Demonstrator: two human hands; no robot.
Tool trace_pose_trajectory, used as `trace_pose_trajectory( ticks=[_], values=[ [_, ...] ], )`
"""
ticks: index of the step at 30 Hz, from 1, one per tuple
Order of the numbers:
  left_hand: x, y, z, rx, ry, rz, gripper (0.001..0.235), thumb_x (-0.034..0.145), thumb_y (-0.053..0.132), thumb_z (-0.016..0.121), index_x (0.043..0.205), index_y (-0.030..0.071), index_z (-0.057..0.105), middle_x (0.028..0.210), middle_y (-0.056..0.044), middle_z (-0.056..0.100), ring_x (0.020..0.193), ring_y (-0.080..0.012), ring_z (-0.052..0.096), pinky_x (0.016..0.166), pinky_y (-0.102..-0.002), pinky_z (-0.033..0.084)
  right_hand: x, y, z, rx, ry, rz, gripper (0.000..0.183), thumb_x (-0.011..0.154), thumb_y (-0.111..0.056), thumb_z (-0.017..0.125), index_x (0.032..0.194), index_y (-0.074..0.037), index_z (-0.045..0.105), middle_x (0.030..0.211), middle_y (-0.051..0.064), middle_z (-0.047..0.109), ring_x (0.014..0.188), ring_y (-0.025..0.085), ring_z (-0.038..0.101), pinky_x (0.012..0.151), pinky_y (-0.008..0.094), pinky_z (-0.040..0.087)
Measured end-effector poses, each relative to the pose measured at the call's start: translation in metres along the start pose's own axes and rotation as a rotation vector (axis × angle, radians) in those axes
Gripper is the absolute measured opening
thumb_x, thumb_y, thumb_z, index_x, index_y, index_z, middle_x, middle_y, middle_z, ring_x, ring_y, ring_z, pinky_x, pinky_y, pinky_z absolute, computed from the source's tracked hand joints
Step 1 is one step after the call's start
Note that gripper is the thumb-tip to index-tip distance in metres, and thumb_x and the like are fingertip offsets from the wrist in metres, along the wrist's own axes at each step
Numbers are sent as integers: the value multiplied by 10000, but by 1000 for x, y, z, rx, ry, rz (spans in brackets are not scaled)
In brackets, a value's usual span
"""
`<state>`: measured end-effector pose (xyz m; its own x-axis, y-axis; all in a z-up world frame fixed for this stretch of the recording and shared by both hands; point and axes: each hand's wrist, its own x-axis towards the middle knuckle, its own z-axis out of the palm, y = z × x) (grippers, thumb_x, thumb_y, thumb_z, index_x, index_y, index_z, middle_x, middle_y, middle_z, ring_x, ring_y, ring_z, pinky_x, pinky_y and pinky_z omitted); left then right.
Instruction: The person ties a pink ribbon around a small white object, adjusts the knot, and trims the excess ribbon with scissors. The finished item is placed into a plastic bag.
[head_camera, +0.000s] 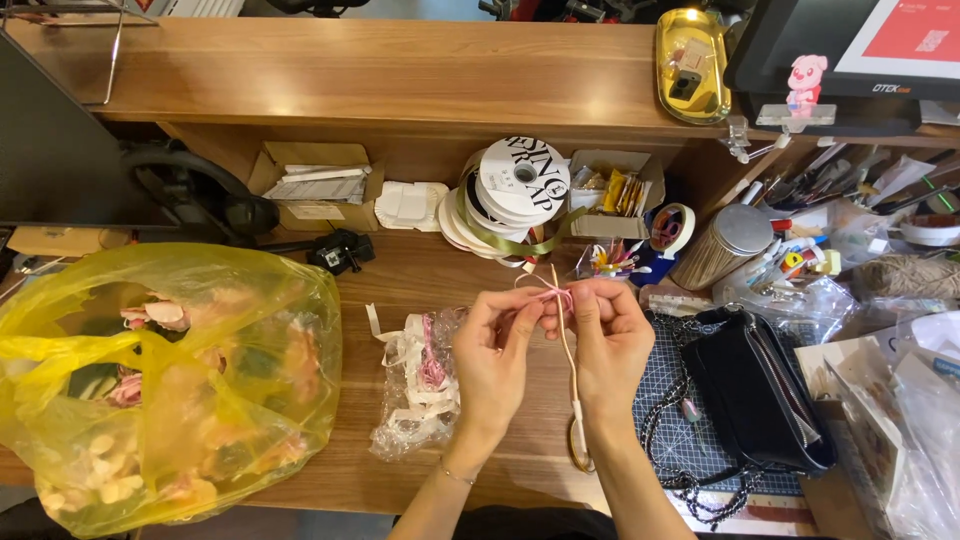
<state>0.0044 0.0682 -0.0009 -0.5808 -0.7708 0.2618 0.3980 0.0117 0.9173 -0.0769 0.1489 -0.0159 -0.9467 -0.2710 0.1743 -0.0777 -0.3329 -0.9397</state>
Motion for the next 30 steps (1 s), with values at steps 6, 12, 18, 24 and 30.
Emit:
trace_pose_trajectory(
  ticks=[6,12,18,24,30],
  values=[
    [12,-20,-6,-78,-114,-97,275,1062,192,868,1292,43,838,1134,-142,898,879,-156,823,801,-321,671,-1,-5,1,-66,5,-22,165,1149,-85,744,1183,69,794,809,185,831,689,225,832,657,348,733],
    [18,-2,-3,69,47,-133,160,1007,189,938,1144,108,924,1001,-93,941,821,-56,769,655,-200,567,-4,-6,4,28,-39,67,253,1142,-110,732,1326,61,767,859,233,843,724,264,842,678,374,739],
    [-5,-19,-11,20,19,-6,805,1206,685,351,1310,52,837,1224,-187,900,1149,-270,832,1049,-401,613,-3,9,6,-41,65,95,164,1120,-72,774,1171,77,817,876,219,872,737,282,864,696,410,763],
    [-11,-39,-2,365,92,306,405,846,212,1065,1199,115,891,1207,-81,908,1099,-256,860,964,-397,667,-12,4,15,-388,135,-96,65,1072,-114,884,1110,-63,894,847,113,903,737,93,809,682,292,715],
    [-5,-21,7,276,208,306,222,875,22,1011,1062,123,945,1062,-85,941,984,-236,891,928,-370,672,-14,3,18,-580,176,-342,71,1044,-64,903,1078,-126,905,858,47,906,745,126,871,720,273,690]
  ],
)
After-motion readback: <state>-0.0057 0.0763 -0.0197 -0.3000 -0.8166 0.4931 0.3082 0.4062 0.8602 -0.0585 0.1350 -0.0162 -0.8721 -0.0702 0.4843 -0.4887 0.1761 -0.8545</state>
